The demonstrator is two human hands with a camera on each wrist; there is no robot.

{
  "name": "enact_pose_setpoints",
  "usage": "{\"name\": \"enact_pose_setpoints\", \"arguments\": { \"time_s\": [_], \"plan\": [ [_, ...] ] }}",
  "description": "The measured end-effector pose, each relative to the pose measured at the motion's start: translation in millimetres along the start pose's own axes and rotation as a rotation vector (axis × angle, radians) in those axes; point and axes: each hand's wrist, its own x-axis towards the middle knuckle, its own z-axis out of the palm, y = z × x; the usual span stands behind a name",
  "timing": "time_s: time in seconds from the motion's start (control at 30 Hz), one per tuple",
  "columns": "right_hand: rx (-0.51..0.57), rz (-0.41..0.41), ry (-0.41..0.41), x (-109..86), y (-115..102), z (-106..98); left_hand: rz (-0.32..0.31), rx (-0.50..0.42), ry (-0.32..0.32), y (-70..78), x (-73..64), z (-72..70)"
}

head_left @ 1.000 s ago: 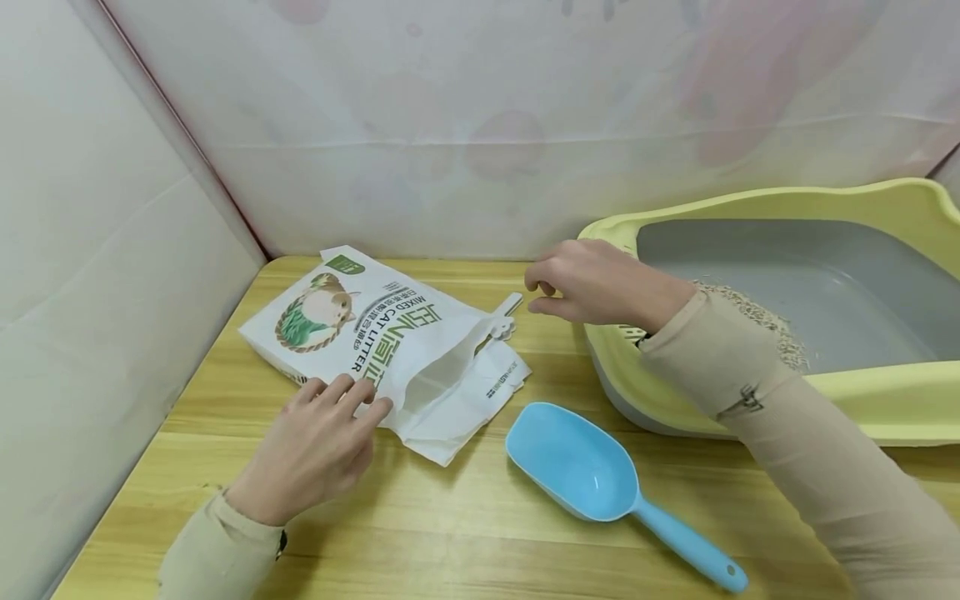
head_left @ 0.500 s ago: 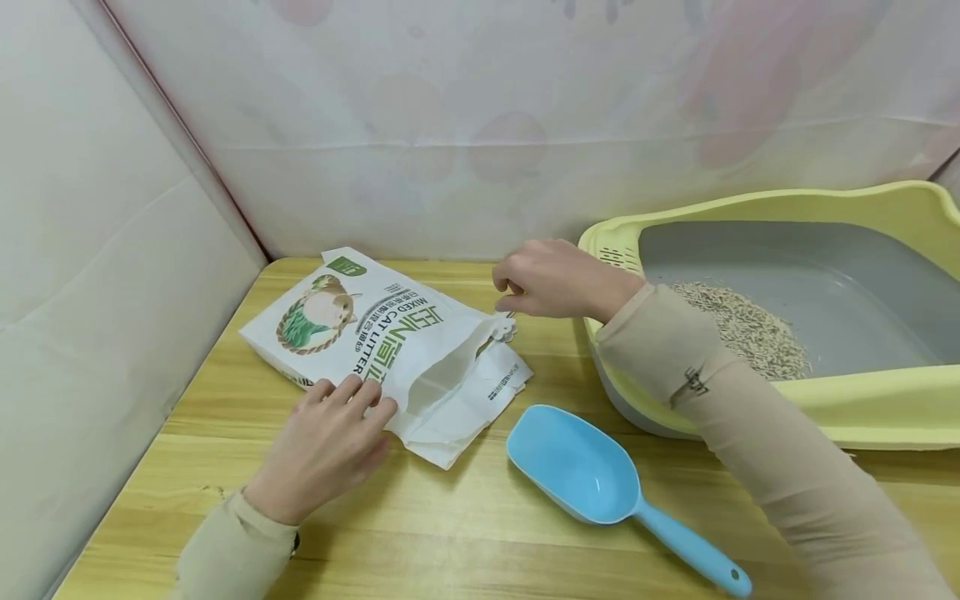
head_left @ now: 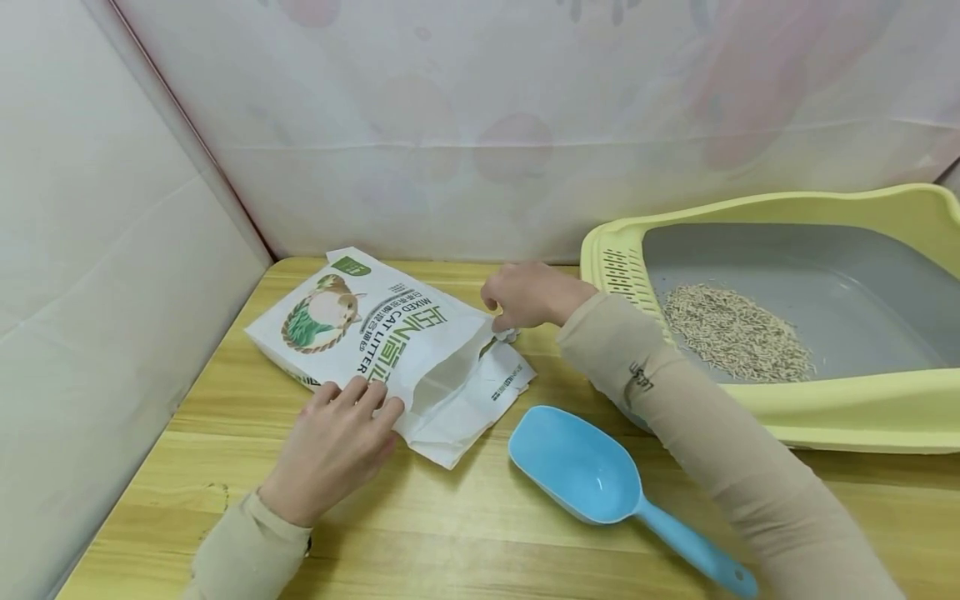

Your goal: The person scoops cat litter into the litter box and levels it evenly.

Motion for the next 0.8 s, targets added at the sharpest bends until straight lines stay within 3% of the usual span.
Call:
{"name": "enact_pose_setpoints", "arguments": {
  "time_s": [0.13,0.27,0.37,0.57,0.8],
  "plan": [
    [0.006,0.049,-0.057,8.7,-0.5,7.5,-0.015,0.017,-0.001,3.5,1.7,2.1],
    [0.052,0.078,-0.038,16.7,1.2,13.1,-0.029,0.037,-0.009,7.3,3.9,4.5],
    [0.132,0.114,-0.046,22.0,3.1,14.8,-0.034,0.052,-0.012,9.3,5.4,6.0],
    [0.318,0.23,-0.173,32.9,8.5,22.6,-0.024,0.074,-0.047,9.6,6.6,7.9],
    [0.319,0.205,-0.164,42.3,11.3,32.1,0.004,0.051,-0.112,7.7,4.3,9.4]
  ]
}}
